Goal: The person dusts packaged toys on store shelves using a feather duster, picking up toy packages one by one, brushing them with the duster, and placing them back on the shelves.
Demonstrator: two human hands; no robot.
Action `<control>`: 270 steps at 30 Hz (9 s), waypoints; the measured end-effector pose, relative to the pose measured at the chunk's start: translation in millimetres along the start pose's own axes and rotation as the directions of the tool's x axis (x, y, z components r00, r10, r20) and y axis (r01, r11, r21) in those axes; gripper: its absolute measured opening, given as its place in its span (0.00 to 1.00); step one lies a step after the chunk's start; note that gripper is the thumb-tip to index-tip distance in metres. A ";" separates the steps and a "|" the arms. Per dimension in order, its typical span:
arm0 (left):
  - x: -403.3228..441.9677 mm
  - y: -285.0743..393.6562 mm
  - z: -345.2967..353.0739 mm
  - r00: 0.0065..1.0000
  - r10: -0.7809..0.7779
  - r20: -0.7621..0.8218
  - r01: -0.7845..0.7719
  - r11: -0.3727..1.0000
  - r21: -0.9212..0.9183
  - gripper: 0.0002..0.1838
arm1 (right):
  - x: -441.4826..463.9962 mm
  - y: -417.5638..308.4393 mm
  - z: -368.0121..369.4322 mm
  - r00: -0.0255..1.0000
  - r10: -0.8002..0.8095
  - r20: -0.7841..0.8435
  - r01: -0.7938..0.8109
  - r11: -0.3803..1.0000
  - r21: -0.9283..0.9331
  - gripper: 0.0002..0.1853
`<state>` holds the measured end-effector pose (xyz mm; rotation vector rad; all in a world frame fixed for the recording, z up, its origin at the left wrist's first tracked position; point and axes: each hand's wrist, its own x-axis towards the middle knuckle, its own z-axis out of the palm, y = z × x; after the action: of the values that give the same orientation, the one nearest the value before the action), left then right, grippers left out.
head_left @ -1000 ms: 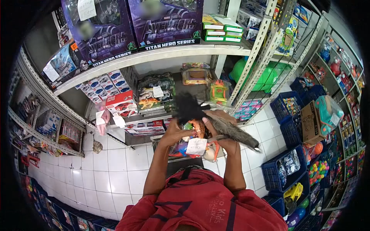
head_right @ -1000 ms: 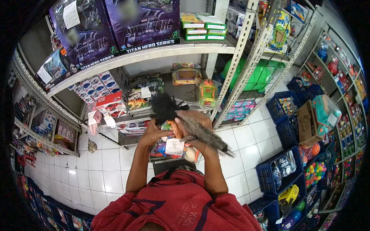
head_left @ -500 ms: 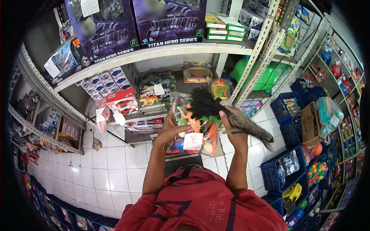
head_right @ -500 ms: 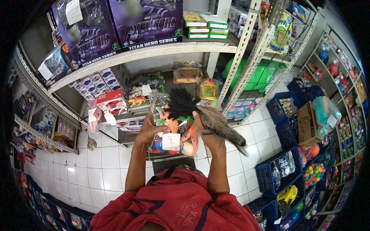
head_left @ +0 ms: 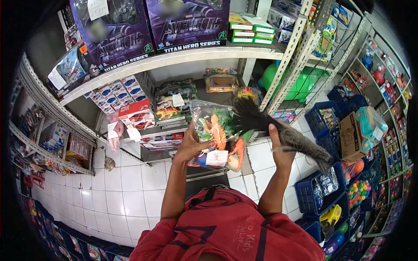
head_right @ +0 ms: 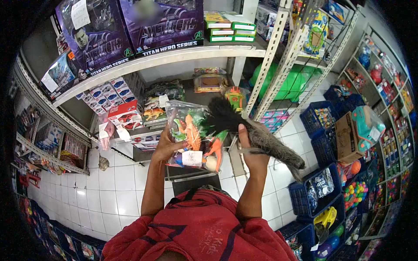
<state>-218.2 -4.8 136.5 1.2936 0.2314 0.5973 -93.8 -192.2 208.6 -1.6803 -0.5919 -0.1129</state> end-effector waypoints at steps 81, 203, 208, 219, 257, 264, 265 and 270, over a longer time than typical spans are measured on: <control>3.5 -6.4 1.9 0.963 -0.259 0.074 0.268 0.946 -0.183 0.37 | 3.5 -2.9 36.2 0.878 -0.391 0.275 0.420 0.906 -0.052 0.09; 13.9 -73.8 -42.7 0.961 -0.275 -0.016 0.178 0.663 -0.727 0.19 | -7.6 -6.2 36.6 0.839 -0.368 0.401 0.418 0.907 -0.042 0.13; 9.8 -46.7 -32.3 0.907 -0.417 -0.057 0.237 0.618 -0.749 0.15 | -10.2 -2.5 36.1 0.841 -0.313 0.441 0.357 0.934 -0.018 0.13; 7.3 -49.9 -38.0 0.953 -0.290 -0.090 0.141 0.686 -0.713 0.23 | -8.5 -3.2 29.2 0.882 -0.239 0.406 0.292 0.954 -0.072 0.13; 2.8 -26.4 -35.5 0.934 0.293 0.203 0.011 0.545 -0.838 0.61 | -23.9 1.3 76.7 0.993 0.079 -0.090 -0.031 0.894 0.448 0.15; 0.2 -64.8 -55.5 0.996 0.089 -0.032 -0.094 0.958 -0.272 0.33 | -36.5 -3.5 80.4 0.997 0.078 0.022 -0.081 0.929 0.362 0.16; -1.1 -47.1 -42.0 0.999 0.024 -0.042 -0.040 0.902 -0.429 0.30 | -39.6 -4.7 79.5 0.992 0.096 0.082 -0.117 0.942 0.314 0.17; 13.3 -70.4 -37.4 0.808 -0.293 -0.512 -0.093 0.794 -0.600 0.24 | -44.1 -6.0 83.3 0.948 -0.177 0.265 0.150 0.982 0.119 0.15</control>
<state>-205.1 22.9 61.7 0.4320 0.5718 0.8813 -155.4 -127.0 179.1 -1.5613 -0.9326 0.0316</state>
